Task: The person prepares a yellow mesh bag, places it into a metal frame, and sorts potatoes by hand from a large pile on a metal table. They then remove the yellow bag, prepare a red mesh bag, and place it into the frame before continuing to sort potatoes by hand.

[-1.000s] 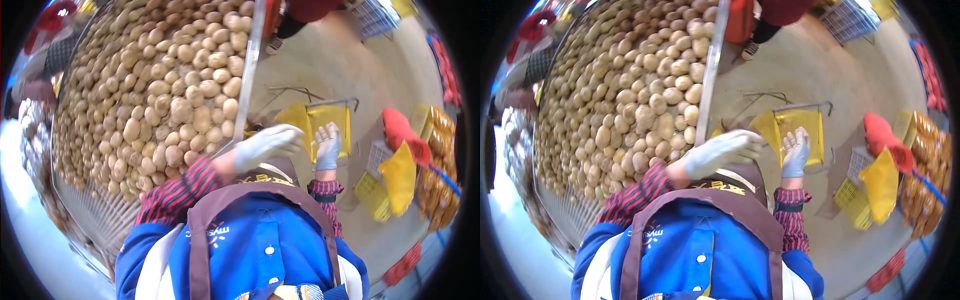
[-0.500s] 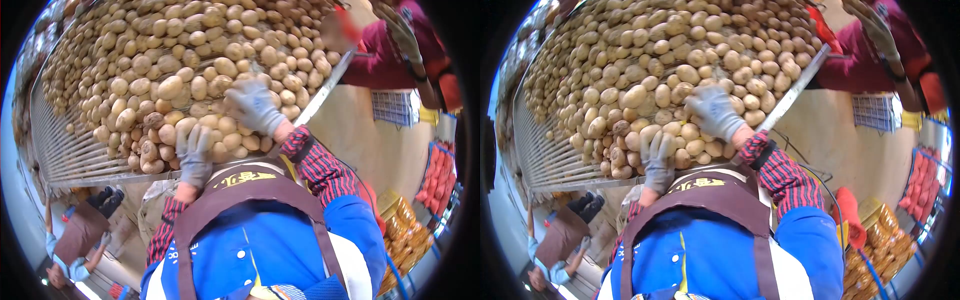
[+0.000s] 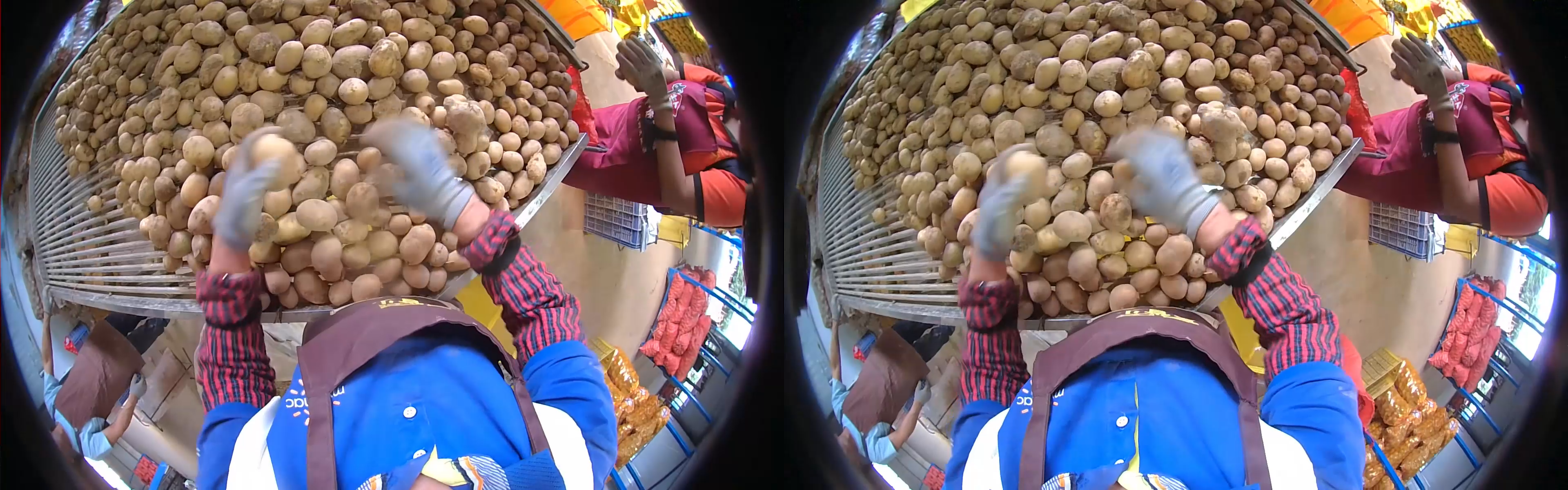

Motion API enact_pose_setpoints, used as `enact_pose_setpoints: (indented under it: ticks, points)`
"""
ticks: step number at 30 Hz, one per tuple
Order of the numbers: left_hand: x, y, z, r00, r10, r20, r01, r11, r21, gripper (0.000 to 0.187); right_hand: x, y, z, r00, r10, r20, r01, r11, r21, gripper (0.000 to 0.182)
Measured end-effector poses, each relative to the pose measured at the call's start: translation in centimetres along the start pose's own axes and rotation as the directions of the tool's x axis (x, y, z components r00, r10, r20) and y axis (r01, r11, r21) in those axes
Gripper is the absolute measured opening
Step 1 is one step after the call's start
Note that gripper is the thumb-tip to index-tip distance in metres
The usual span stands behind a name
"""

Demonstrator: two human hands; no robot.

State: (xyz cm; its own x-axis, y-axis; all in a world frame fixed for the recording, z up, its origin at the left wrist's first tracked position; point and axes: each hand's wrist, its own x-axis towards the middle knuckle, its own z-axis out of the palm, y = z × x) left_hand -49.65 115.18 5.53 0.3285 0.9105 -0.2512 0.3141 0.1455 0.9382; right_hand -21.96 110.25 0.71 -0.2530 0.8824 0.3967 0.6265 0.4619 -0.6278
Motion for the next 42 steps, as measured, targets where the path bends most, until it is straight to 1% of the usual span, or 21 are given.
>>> enact_pose_setpoints:
  ticks: [1,2,4,6,7,10,12,14,18,20,22,23,24,26,28,30,32,33,36,38,42]
  points:
    - [-1.8,1.1,-0.7,0.995,0.066,-0.076,-0.086,0.95,-0.3,0.051,-1.8,-0.5,1.6,0.972,-0.074,0.221,0.092,0.993,-0.068,0.028]
    - [-3.0,1.9,-1.3,0.992,0.014,-0.127,-0.076,0.861,-0.504,0.053,-4.0,-0.5,2.7,0.984,-0.114,0.135,0.105,0.992,0.072,0.026]
    - [-5.7,1.4,-1.9,0.982,-0.055,-0.178,-0.086,0.716,-0.693,0.056,-3.5,-0.7,0.0,0.871,0.121,0.476,-0.244,0.947,0.207,0.027]
    - [-8.8,-1.2,-2.6,0.983,-0.168,-0.072,-0.003,0.382,-0.924,0.053,-1.9,-0.5,-0.5,0.799,0.321,0.508,-0.325,0.942,-0.085,0.031]
    - [-9.5,-2.5,-2.3,0.986,-0.153,0.059,0.1,0.277,-0.956,0.052,-2.0,0.0,0.9,0.97,0.201,0.141,-0.168,0.962,-0.214,0.032]
    - [-11.6,-4.1,1.1,0.939,-0.22,0.266,0.288,0.073,-0.955,0.056,0.4,2.4,4.1,0.907,0.345,0.241,-0.138,0.786,-0.603,0.037]
    - [-12.9,-6.2,3.3,0.9,-0.204,0.386,0.388,-0.029,-0.921,0.049,2.6,1.6,3.9,0.827,0.443,0.346,-0.138,0.757,-0.639,0.04]
    - [-14.1,-5.9,4.3,0.809,-0.361,0.464,0.497,-0.001,-0.868,0.04,1.7,2.2,4.2,0.864,0.386,0.324,-0.108,0.769,-0.63,0.041]
    - [-13.2,-4.6,3.3,0.805,-0.264,0.531,0.529,-0.083,-0.844,0.046,0.9,0.5,2.1,0.911,0.366,0.191,-0.247,0.854,-0.457,0.044]
    - [-12.9,-5.5,3.4,0.913,-0.05,0.406,0.401,-0.08,-0.913,0.069,0.6,-2.8,0.2,0.858,0.442,0.261,-0.479,0.872,0.098,0.053]
    - [-13.6,-6.0,3.0,0.913,-0.057,0.403,0.392,-0.144,-0.908,0.078,0.3,-7.0,0.7,0.747,0.379,0.546,-0.653,0.571,0.497,0.059]
    - [-14.1,-6.1,2.6,0.897,-0.072,0.435,0.425,-0.129,-0.896,0.074,0.7,-8.5,1.7,0.794,0.324,0.514,-0.584,0.638,0.501,0.054]
    - [-14.4,-6.0,2.4,0.882,-0.085,0.463,0.454,-0.111,-0.884,0.07,1.4,-9.0,2.9,0.906,0.16,0.393,-0.324,0.859,0.397,0.049]
    - [-16.0,-6.2,2.0,0.907,-0.108,0.407,0.398,-0.095,-0.912,0.069,0.1,-7.4,7.8,0.942,-0.055,0.332,0.037,0.998,0.059,0.048]
    - [-17.7,-9.3,0.9,0.914,0.022,0.406,0.4,-0.228,-0.888,0.069,0.1,-8.5,9.8,0.828,0.081,0.554,-0.019,0.993,-0.116,0.049]
    - [-18.0,-8.5,0.4,0.921,0.124,0.37,0.39,-0.32,-0.863,0.069,0.6,-8.9,9.2,0.878,0.129,0.462,-0.174,0.983,0.056,0.049]
    - [-18.3,-7.1,0.9,0.942,-0.322,0.096,-0.023,-0.347,-0.938,0.069,1.4,-10.6,7.9,0.884,0.281,0.374,-0.411,0.849,0.332,0.051]
    - [-17.4,-6.9,0.6,1.0,-0.008,0.022,0.021,-0.128,-0.992,0.068,2.4,-12.2,7.1,0.858,0.232,0.457,-0.459,0.745,0.483,0.052]
    - [-17.5,-7.1,-0.6,1.0,0.018,-0.011,-0.009,-0.135,-0.991,0.068,5.9,-14.0,9.0,0.803,0.069,0.592,-0.53,0.539,0.655,0.055]
    - [-18.3,-7.9,-1.1,0.999,-0.027,-0.032,-0.036,-0.154,-0.987,0.068,10.1,-13.7,13.8,0.937,-0.234,0.26,0.146,0.936,0.32,0.06]
    - [-20.9,-9.6,-2.7,0.993,-0.069,-0.097,-0.105,-0.126,-0.986,0.068,13.3,-14.7,21.3,0.722,-0.419,0.551,0.478,0.878,0.04,0.053]
